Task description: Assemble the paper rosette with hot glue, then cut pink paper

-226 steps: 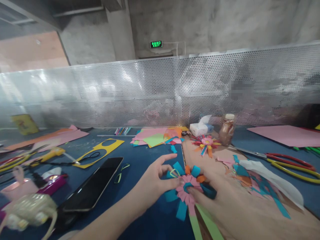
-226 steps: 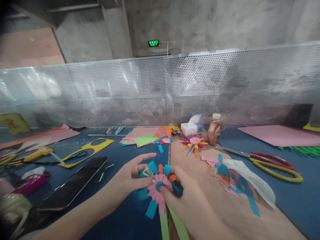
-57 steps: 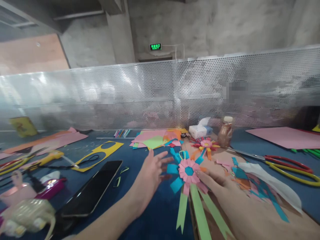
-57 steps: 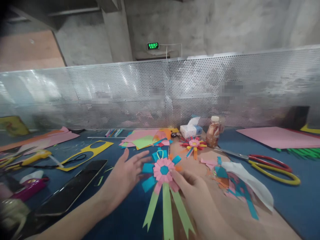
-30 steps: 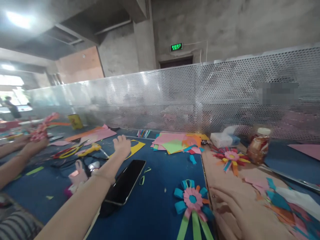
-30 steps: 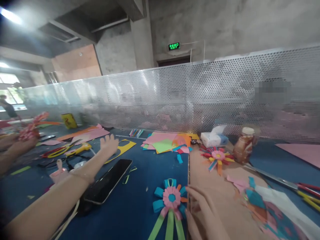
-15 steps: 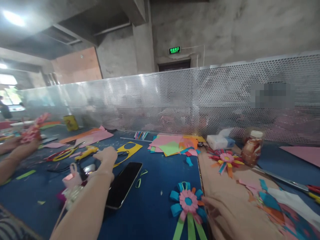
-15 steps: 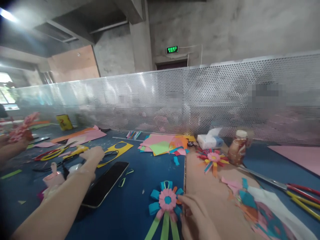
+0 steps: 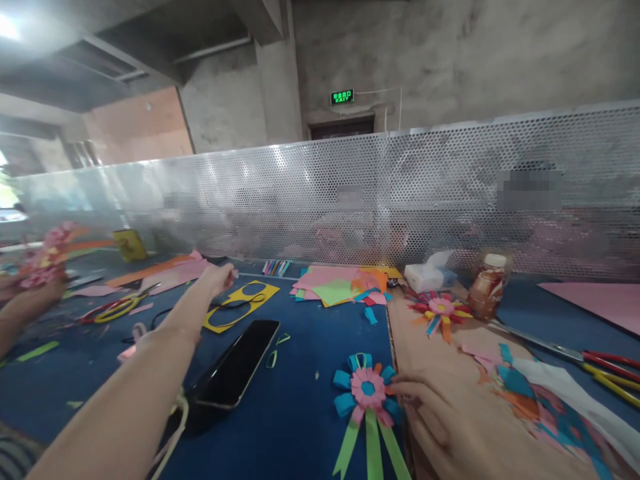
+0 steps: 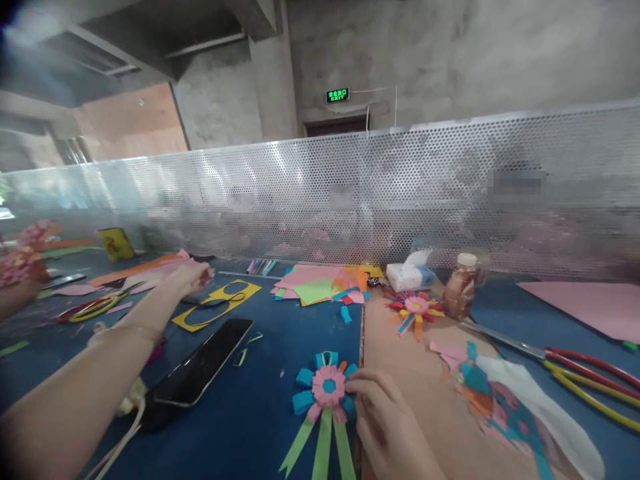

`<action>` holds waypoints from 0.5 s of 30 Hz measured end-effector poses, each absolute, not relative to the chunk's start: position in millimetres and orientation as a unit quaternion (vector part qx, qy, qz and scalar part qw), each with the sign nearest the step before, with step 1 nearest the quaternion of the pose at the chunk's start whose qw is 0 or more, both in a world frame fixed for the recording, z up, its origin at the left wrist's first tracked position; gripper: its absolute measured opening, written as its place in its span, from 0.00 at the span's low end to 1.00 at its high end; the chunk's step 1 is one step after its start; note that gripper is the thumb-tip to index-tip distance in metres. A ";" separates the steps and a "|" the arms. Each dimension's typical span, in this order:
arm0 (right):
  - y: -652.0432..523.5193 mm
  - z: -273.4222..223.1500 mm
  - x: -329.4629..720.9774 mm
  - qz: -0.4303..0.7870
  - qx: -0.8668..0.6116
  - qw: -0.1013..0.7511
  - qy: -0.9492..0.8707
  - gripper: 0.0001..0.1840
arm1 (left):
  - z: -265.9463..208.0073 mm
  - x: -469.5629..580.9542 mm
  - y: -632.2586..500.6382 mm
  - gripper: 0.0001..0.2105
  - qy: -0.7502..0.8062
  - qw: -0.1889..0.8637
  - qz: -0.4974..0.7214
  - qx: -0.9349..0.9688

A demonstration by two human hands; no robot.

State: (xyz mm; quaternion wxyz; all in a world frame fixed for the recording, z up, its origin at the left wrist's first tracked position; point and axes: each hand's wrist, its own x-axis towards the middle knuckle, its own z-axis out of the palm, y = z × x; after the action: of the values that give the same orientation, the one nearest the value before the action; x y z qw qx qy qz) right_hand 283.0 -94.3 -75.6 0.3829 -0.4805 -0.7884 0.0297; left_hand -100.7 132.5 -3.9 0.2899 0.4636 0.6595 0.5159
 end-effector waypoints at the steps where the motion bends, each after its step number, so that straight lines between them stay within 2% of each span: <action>1: -94.4 -73.7 283.2 0.027 -0.477 0.380 -0.792 0.14 | 6.8 -96.3 132.8 0.12 0.633 0.310 0.543 0.457; 3: -95.4 -66.7 283.0 0.014 -0.453 0.399 -0.797 0.14 | 30.9 -85.3 130.6 0.07 0.570 0.343 0.592 0.455; 5: -97.1 -54.9 280.8 0.005 -0.436 0.418 -0.797 0.14 | 54.8 -69.9 124.0 0.10 0.499 0.376 0.623 0.471; 8: -95.0 -29.5 271.3 0.041 -0.435 0.443 -0.783 0.12 | 82.6 -36.3 107.9 0.08 0.401 0.437 0.620 0.514; 10: -83.7 -11.7 259.8 0.138 -0.443 0.488 -0.739 0.12 | 93.7 -7.9 95.3 0.05 0.358 0.468 0.602 0.539; 13: -47.1 8.3 236.5 0.377 -0.450 0.569 -0.576 0.12 | 102.0 37.9 75.6 0.04 0.246 0.550 0.569 0.560; 15: -16.3 14.4 220.7 0.513 -0.383 0.623 -0.450 0.05 | 104.5 65.7 61.9 0.05 0.198 0.585 0.557 0.555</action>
State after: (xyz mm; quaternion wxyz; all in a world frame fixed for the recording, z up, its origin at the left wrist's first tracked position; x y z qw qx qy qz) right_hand 220.7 -16.3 14.4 0.6226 -0.3833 -0.4496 0.5132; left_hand 65.7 61.9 104.5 0.5853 0.5554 0.1978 0.5566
